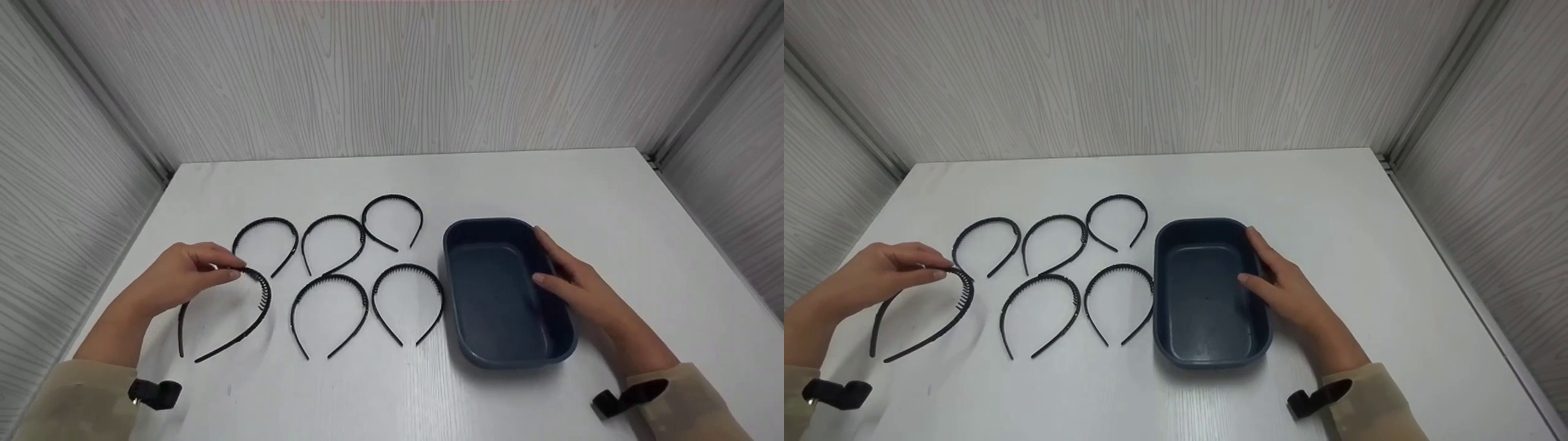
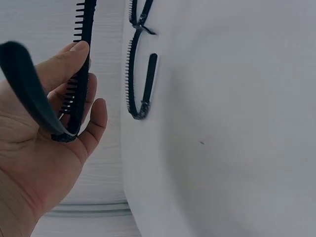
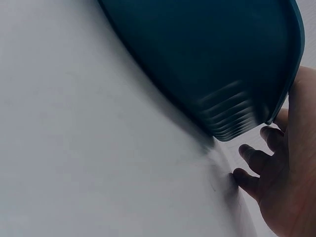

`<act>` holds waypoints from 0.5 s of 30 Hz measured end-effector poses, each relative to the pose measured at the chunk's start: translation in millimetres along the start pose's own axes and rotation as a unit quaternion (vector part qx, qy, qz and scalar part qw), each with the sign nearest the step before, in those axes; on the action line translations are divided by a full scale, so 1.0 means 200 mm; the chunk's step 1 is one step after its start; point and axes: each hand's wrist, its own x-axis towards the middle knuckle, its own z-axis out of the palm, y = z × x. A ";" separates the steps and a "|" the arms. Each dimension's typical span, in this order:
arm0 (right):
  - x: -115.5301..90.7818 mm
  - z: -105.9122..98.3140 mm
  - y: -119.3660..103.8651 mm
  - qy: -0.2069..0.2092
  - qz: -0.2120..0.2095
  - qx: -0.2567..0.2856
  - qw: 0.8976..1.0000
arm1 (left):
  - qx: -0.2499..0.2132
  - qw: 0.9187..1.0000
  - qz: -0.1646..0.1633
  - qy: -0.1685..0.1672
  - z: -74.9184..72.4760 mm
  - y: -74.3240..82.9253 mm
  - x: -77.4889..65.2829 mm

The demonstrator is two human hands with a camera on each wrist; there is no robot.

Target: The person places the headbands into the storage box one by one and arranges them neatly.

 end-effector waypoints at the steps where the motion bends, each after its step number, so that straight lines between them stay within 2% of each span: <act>1: 0.00 0.00 0.00 0.000 -0.001 -0.002 1.000 | 0.001 1.000 0.008 -0.003 0.00 0.03 0.02; 6: 0.00 0.00 0.00 0.003 -0.006 -0.008 1.000 | -0.003 0.998 0.061 -0.024 0.04 0.21 0.11; 10: 0.00 0.00 0.01 0.005 -0.012 -0.007 1.000 | 0.000 0.992 0.112 -0.050 0.10 0.36 0.21; 15: 0.00 0.01 0.01 0.006 -0.013 -0.006 1.000 | 0.005 0.984 0.159 -0.080 0.20 0.56 0.34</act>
